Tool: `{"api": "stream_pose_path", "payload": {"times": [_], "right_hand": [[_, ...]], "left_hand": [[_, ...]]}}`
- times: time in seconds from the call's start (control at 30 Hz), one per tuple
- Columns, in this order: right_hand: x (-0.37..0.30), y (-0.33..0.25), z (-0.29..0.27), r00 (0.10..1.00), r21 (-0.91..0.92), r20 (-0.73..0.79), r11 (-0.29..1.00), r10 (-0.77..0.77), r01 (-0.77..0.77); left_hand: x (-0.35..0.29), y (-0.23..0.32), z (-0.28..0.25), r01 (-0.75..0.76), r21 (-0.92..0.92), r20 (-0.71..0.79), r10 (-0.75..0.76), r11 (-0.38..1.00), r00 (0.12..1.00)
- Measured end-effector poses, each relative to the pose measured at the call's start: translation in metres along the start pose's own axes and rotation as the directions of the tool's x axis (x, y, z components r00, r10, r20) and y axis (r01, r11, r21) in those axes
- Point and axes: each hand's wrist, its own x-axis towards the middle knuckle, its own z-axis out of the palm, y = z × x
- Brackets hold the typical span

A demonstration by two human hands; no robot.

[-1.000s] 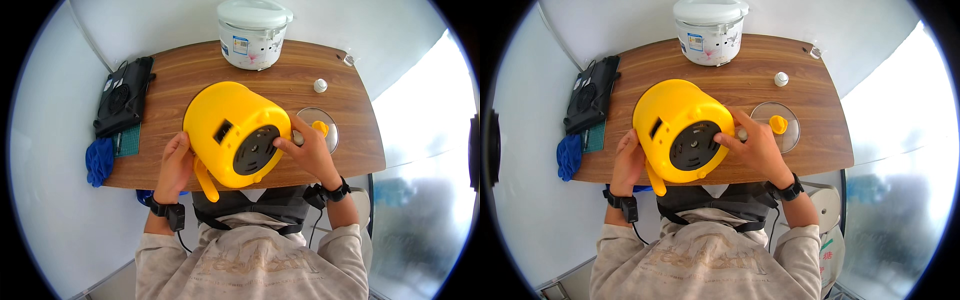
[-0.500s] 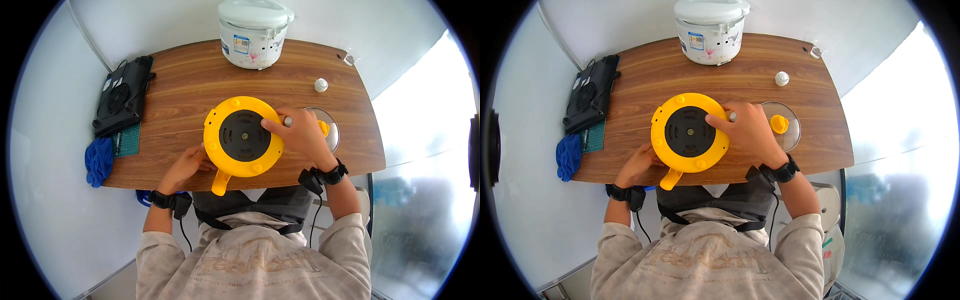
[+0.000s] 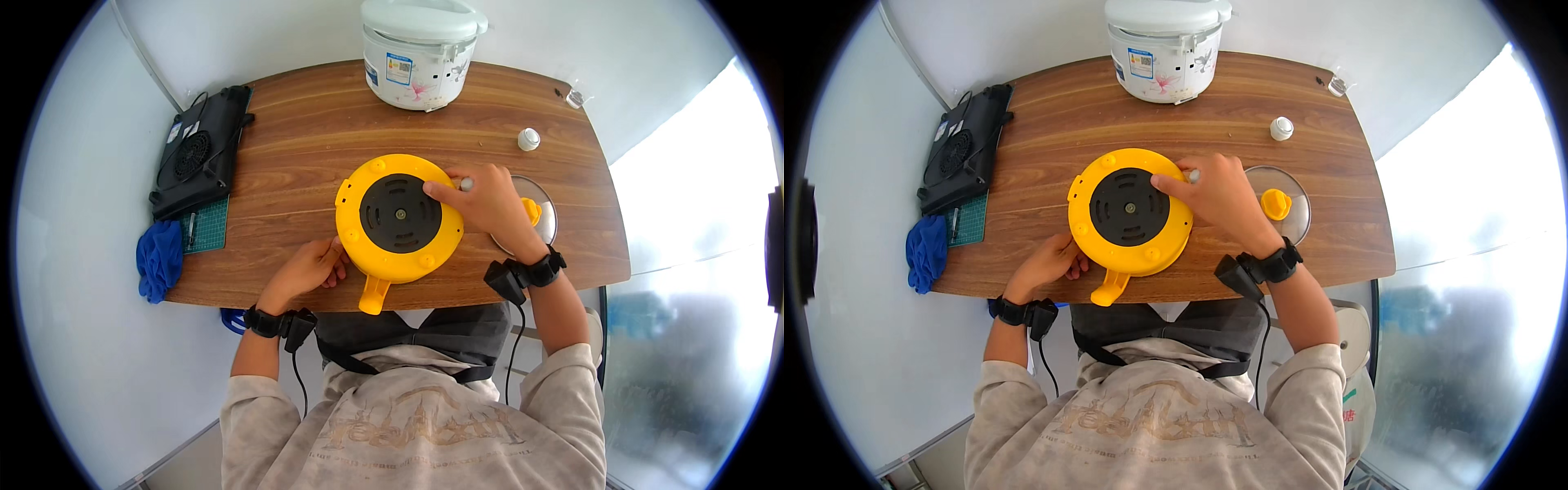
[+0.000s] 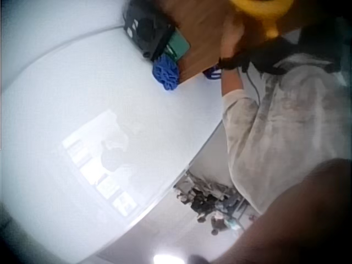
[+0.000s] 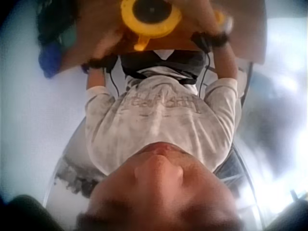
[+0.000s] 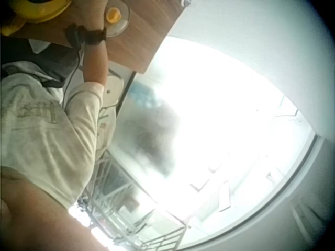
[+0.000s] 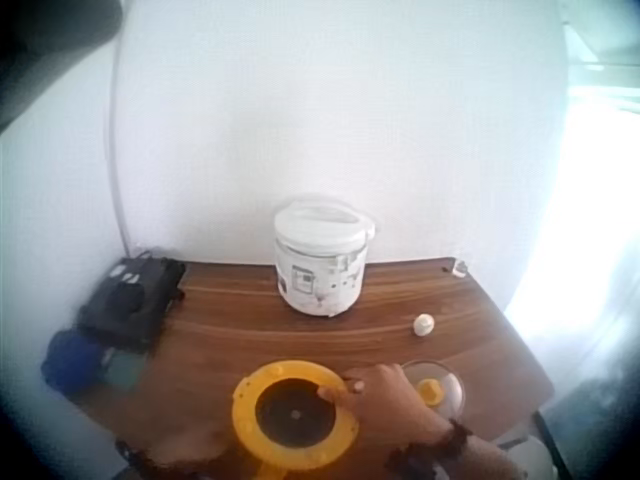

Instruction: The person uses a screwdriver to remove screws from the underside of a black induction cooktop, then wipes its surface with a blue cloth. They flip the cooktop over, move it aside, and proceed to unscrew the bottom of a yellow pot, removing its base plate to expose internal components.

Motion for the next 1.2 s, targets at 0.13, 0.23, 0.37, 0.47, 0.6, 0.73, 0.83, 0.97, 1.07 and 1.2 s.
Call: {"api": "stream_pose_path", "payload": {"times": [0.13, 0.23, 0.37, 0.47, 0.6, 0.73, 0.83, 0.97, 1.07, 1.2], "right_hand": [[0.007, 0.004, 0.001, 1.0, -0.003, 0.009, 1.0, 0.002, -0.002], [0.011, 0.003, 0.0, 1.0, -0.019, 0.024, 1.0, 0.019, -0.019], [0.014, 0.002, 0.004, 0.999, -0.055, 0.037, 0.998, -0.011, 0.013], [0.014, 0.006, 0.007, 0.998, -0.03, 0.025, 0.998, -0.061, 0.062], [0.016, 0.004, 0.007, 0.998, -0.041, 0.065, 0.999, -0.002, 0.005], [0.017, 0.003, 0.006, 0.995, -0.083, 0.099, 0.997, 0.009, -0.001], [0.012, -0.001, 0.004, 0.998, -0.161, 0.069, 0.987, 0.004, 0.007], [-0.004, -0.025, -0.023, 0.991, -0.259, 0.003, 0.957, -0.137, 0.133], [-0.021, -0.047, -0.047, 0.975, -0.138, -0.058, 0.969, -0.212, 0.203], [-0.04, -0.06, -0.072, 0.974, 0.185, -0.107, 0.959, -0.197, 0.215]], "left_hand": [[0.0, 0.001, 0.001, -0.006, 0.014, -0.016, 0.007, 1.0, 1.0], [0.001, 0.001, 0.002, -0.012, 0.041, -0.019, 0.013, 0.999, 1.0], [0.0, 0.002, 0.0, -0.036, 0.042, -0.007, 0.036, 0.998, 0.999], [0.0, -0.001, 0.001, -0.048, 0.018, -0.013, 0.048, 0.999, 0.999], [0.001, -0.002, -0.001, -0.022, -0.002, -0.003, 0.022, 1.0, 1.0], [-0.003, 0.008, -0.008, -0.051, -0.021, 0.032, 0.052, 0.998, 0.998], [-0.004, 0.014, -0.019, -0.091, -0.01, -0.03, 0.09, 0.996, 0.995], [-0.018, 0.034, -0.036, -0.293, 0.136, -0.244, 0.318, 0.947, 0.916], [-0.03, 0.059, -0.039, -0.435, 0.19, -0.285, 0.474, 0.88, 0.833], [-0.048, 0.11, -0.047, -0.478, 0.341, -0.169, 0.553, 0.809, 0.816]]}}
